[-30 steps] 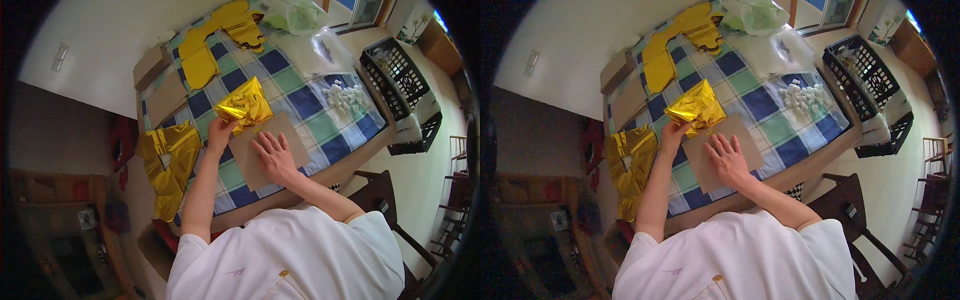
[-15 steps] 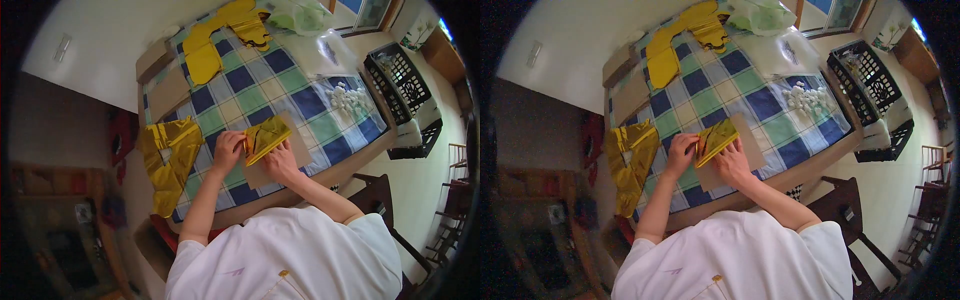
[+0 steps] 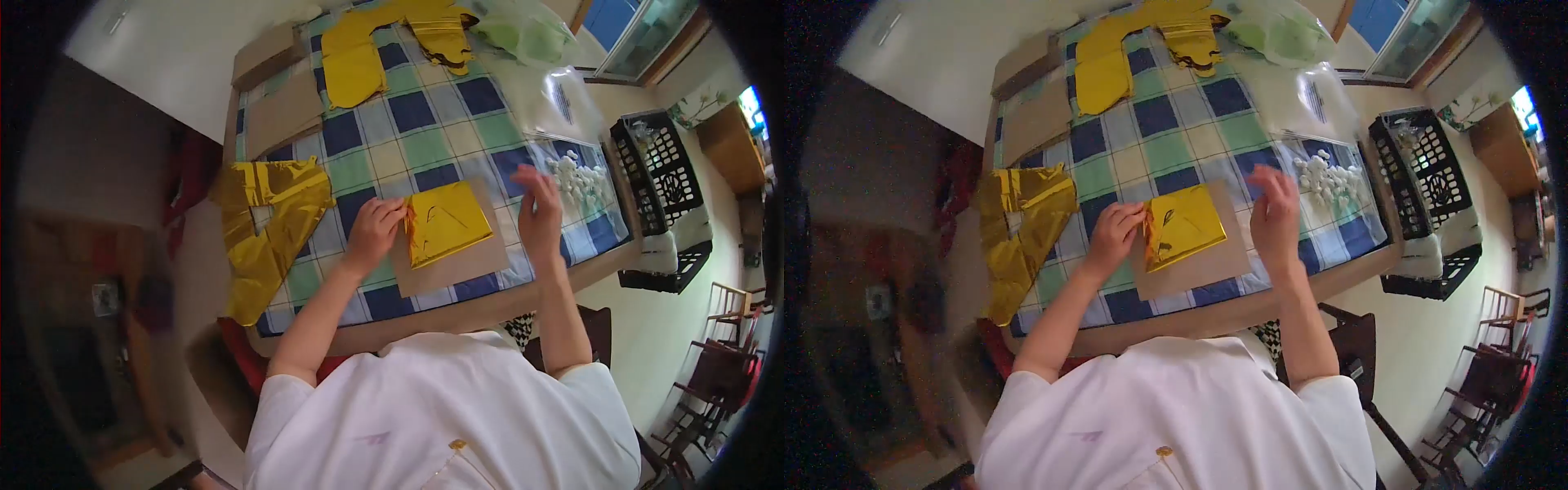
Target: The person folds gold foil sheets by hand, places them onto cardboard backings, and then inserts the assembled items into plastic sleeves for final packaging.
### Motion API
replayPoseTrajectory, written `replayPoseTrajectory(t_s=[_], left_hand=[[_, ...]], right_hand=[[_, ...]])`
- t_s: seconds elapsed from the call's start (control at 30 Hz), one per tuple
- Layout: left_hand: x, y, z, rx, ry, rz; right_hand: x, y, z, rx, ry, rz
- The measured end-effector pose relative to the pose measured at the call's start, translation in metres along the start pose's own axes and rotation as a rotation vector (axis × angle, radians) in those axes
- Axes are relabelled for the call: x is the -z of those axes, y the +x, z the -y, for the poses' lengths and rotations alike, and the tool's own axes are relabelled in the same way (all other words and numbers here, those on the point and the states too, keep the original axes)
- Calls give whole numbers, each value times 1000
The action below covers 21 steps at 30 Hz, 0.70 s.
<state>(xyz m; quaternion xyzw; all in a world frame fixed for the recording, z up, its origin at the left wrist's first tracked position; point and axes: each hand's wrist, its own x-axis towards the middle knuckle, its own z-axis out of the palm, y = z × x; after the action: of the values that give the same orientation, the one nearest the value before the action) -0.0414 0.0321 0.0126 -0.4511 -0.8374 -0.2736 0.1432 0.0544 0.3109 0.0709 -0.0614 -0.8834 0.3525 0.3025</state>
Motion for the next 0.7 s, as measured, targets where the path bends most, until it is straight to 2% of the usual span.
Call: replayPoseTrajectory(t_s=[0.1, 0.17, 0.27, 0.37, 0.47, 0.57, 0.7], left_hand=[[-3, 0, 2, -15, 21, -4], [-3, -2, 2, -27, 49, -13], [-4, -3, 4, 15, 18, -11], [-7, -6, -1, 87, 2, -76], [-9, -7, 2, 94, -14, -53], [-9, -5, 3, 100, -21, -120], [-6, -5, 10, 317, 61, -130]], right_hand=[[-9, 41, 36, 111, -13, 187], [-43, 43, 33, 300, -197, 405], [-85, 18, 28, 322, -406, 670], [-89, -11, 28, 305, -376, 623], [-87, -27, 13, 420, -384, 588], [-78, -24, 18, 399, -351, 601], [-77, -23, 19, 402, -352, 620]])
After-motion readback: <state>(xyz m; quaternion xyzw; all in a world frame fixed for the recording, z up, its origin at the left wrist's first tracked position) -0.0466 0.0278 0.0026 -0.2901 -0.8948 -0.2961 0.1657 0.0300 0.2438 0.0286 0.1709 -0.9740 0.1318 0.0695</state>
